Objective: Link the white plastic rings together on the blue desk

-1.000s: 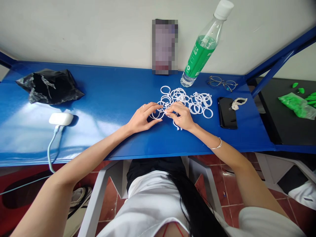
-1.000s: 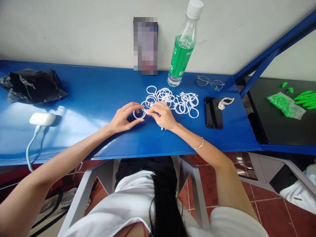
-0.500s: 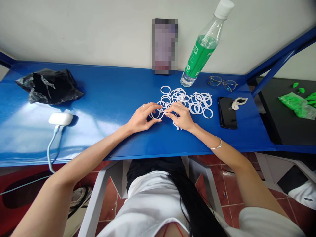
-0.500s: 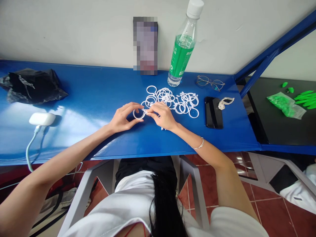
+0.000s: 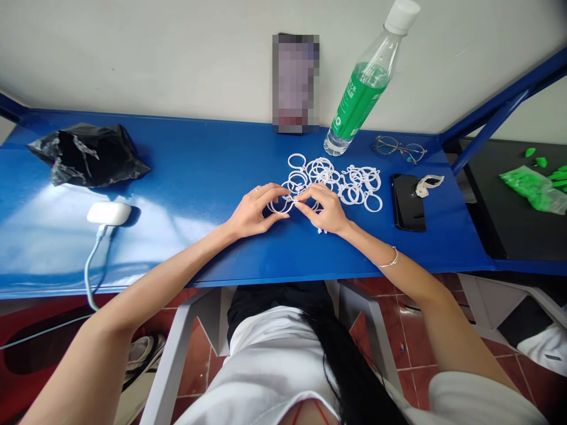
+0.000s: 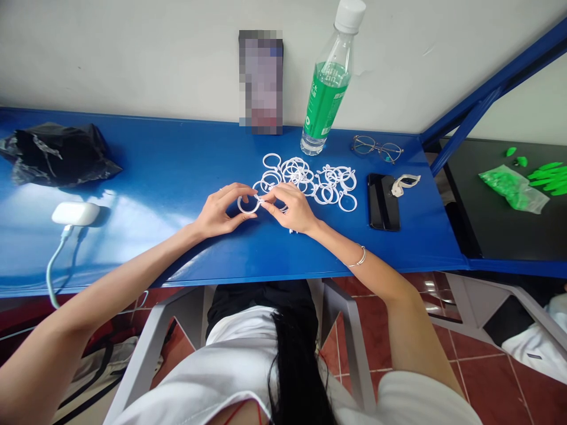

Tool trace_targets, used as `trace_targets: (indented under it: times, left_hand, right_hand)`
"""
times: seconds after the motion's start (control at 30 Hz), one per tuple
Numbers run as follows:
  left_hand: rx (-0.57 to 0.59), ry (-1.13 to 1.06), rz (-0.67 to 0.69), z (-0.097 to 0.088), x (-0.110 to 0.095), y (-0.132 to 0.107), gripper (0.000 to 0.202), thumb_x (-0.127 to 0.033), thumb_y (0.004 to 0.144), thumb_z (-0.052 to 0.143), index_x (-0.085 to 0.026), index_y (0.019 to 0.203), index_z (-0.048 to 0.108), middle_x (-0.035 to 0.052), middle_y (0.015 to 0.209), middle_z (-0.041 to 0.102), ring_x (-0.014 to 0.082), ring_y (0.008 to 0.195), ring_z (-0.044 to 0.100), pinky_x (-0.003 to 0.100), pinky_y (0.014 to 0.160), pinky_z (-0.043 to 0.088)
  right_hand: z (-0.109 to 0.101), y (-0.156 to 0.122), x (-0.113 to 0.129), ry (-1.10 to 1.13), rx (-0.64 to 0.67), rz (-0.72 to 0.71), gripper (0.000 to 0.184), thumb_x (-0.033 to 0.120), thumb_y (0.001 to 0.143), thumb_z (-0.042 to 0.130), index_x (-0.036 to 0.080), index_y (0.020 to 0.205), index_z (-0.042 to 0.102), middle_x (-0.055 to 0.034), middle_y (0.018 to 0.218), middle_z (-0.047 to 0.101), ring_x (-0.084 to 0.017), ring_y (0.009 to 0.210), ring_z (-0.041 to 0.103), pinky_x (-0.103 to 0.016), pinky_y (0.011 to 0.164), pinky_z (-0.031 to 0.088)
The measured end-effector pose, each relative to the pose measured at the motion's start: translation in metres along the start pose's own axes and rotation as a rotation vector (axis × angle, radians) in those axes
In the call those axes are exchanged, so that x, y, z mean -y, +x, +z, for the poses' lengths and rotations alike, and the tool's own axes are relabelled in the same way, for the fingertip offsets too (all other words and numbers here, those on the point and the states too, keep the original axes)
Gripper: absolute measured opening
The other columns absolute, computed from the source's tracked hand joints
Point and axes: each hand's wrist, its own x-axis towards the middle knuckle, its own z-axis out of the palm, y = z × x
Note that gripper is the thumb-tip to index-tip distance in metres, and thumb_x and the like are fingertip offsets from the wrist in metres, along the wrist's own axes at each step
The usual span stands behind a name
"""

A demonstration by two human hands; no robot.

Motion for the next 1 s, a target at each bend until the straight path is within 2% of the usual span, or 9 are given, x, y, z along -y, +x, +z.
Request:
trace_targets:
  times: [0.6, 0.8, 1.0]
  left_hand:
    - [0.012, 0.009, 0.026, 0.0016, 0.0007, -0.0005, 0.04, -0.044, 0.088, 0.061, -0.015, 0.115, 0.057, 0.0089, 0.099, 0.065, 0.016, 0.079, 0.061, 0.03, 0.076, 0.049]
    - [0.021, 0.01, 0.019, 0.002, 0.0005, -0.001, 0.042, -0.045, 0.088, 0.06, -0.015, 0.117, 0.057, 0.0093, 0.1, 0.065, 0.0164, 0.079, 0.061, 0.03, 0.078, 0.05]
    - [0.032, 0.016, 0.007, 0.0015, 0.0004, -0.0008, 0.043, -0.046, 0.088, 0.059, -0.016, 0.118, 0.057, 0.0091, 0.1, 0.065, 0.0165, 0.08, 0.062, 0.031, 0.078, 0.05]
  right_hand:
    - [0.0018, -0.0003, -0.0035, -0.04, 0.018, 0.01, 0.029, 0.041, 0.096, 0.05, 0.02, 0.077, 0.06, -0.003, 0.073, 0.065, -0.018, 0.071, 0.06, -0.035, 0.07, 0.045]
    - [0.002, -0.0002, -0.0048, -0.03, 0.002, -0.027, 0.028, 0.037, 0.095, 0.052, 0.02, 0.074, 0.058, -0.0016, 0.069, 0.063, -0.017, 0.068, 0.057, -0.034, 0.069, 0.044]
    - [0.0021, -0.0003, -0.0049, -0.022, 0.024, 0.012, 0.027, 0.036, 0.095, 0.052, 0.021, 0.074, 0.059, -0.0015, 0.069, 0.063, -0.017, 0.069, 0.057, -0.034, 0.07, 0.044]
